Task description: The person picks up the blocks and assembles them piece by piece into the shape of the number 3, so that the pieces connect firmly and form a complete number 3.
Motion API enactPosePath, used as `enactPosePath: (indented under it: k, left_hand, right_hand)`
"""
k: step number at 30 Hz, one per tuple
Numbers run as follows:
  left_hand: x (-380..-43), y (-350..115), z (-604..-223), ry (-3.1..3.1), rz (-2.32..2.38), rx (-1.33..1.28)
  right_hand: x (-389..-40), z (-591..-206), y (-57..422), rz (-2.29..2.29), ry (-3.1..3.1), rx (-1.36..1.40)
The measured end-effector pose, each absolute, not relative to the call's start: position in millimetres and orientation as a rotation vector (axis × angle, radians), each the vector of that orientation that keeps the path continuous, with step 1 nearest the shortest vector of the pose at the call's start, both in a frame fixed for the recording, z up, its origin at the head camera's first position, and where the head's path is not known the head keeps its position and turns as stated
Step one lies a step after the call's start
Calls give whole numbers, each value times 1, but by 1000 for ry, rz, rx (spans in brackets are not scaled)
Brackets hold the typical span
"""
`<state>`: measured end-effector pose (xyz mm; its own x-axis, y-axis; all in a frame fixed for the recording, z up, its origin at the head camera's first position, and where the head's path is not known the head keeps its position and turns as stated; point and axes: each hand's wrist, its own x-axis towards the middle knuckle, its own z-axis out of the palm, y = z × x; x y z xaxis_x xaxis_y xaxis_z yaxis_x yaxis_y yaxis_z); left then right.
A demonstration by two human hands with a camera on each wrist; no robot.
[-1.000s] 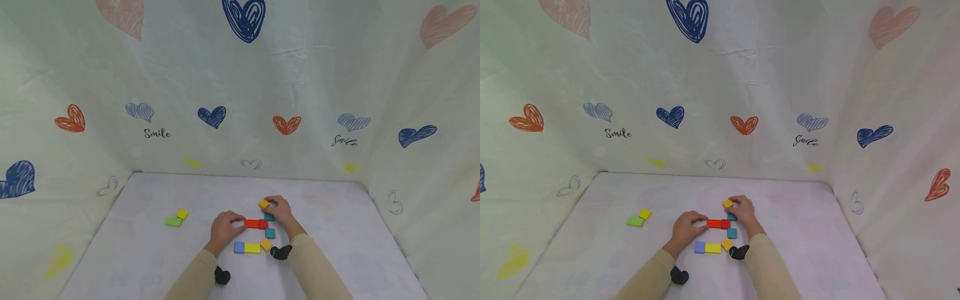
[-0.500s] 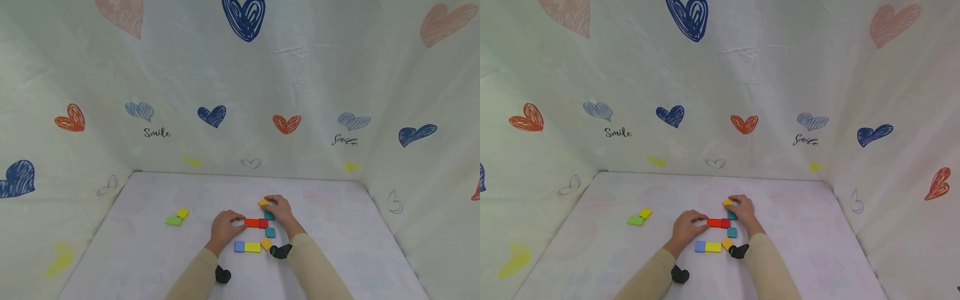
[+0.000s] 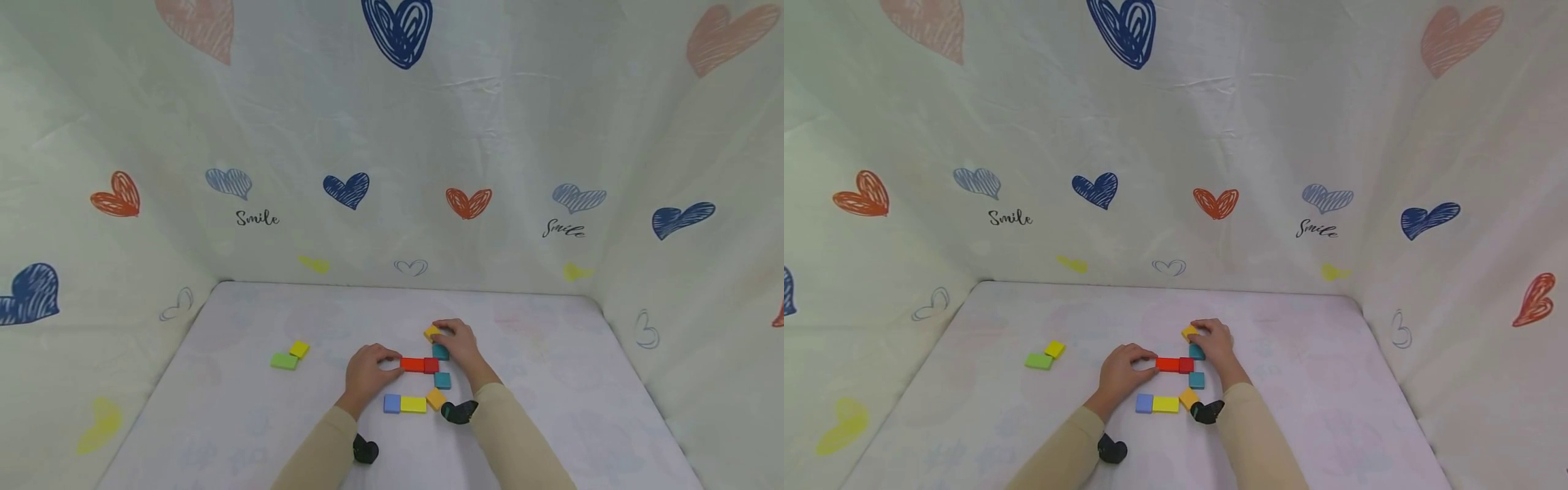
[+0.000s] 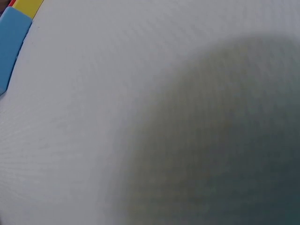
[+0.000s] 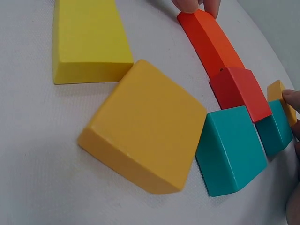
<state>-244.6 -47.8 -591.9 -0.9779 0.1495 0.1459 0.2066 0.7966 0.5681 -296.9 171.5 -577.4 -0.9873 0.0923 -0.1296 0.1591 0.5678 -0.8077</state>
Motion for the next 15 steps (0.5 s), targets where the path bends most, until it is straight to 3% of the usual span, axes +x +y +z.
enactPosePath:
  k: [15]
  left_hand:
    - [-245,-47,-591,-2900,-951,-276]
  right_hand:
    - [-297,-579,177,-1526,2626,220]
